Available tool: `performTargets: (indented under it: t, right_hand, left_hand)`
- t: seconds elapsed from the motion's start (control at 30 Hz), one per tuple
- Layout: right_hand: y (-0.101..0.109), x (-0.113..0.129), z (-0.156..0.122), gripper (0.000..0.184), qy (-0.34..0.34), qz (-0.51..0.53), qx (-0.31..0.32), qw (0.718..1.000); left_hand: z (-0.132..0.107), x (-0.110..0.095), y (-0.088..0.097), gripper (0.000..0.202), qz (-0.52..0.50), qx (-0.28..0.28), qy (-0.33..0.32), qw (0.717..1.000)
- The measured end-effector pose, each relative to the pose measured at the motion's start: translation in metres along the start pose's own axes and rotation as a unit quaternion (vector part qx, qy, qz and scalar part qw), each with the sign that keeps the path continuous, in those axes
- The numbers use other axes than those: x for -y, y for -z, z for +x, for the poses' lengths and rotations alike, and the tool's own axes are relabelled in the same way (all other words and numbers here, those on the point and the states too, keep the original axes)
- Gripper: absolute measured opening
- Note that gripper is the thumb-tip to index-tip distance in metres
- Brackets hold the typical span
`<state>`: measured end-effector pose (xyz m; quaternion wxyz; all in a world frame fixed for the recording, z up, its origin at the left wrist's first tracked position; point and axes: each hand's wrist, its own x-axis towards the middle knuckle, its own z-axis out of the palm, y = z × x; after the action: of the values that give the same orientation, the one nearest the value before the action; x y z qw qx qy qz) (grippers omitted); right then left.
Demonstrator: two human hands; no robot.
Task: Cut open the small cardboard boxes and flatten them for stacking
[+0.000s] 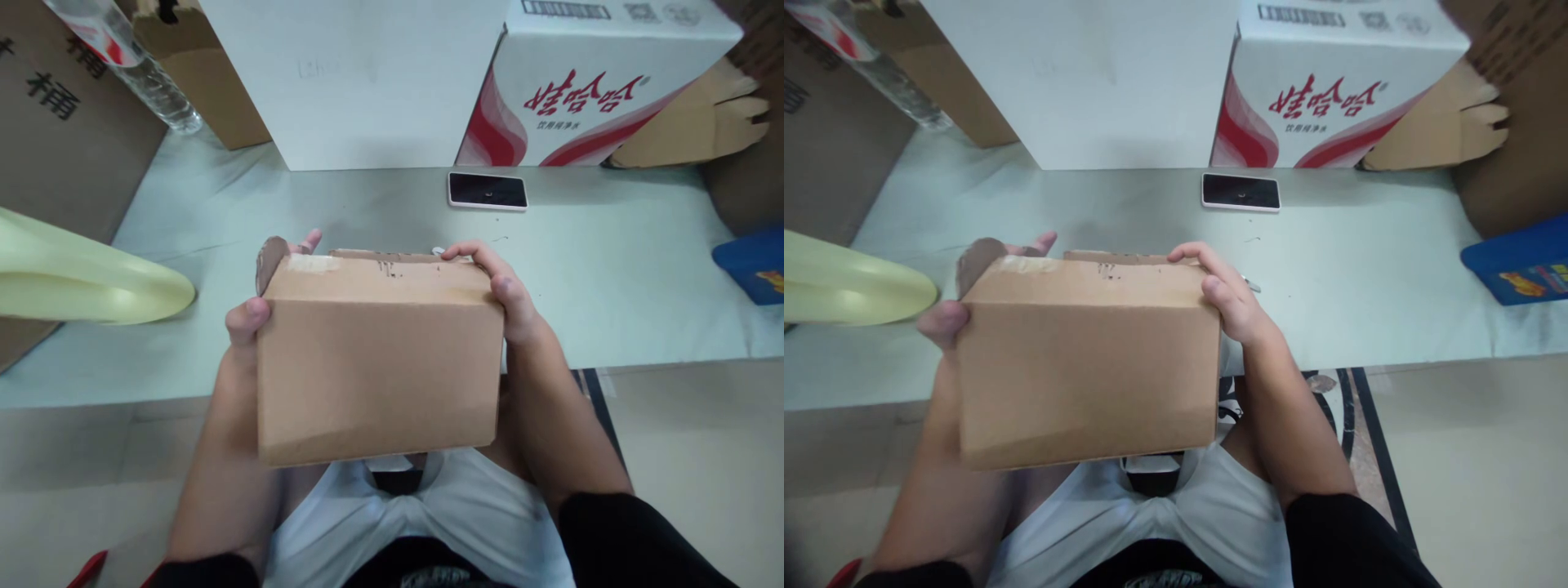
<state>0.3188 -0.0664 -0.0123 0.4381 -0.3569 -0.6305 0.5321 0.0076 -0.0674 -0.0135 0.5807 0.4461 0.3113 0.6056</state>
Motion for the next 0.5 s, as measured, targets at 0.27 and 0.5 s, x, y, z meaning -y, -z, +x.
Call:
performTargets:
  t: [0.27,0.5]
  right_hand:
    - [0.008,-0.016,0.015,0.037,0.108,0.049,-0.351,0.929]
    - [0.01,-0.01,0.016,0.038,0.068,0.204,-0.335,0.917]
  left_hand:
    - [0.011,-0.004,-0.005,0.052,-0.096,-0.077,-0.023,0.992]
    - [0.032,-0.01,0.0,0.06,-0.053,-0.161,-0.128,0.977]
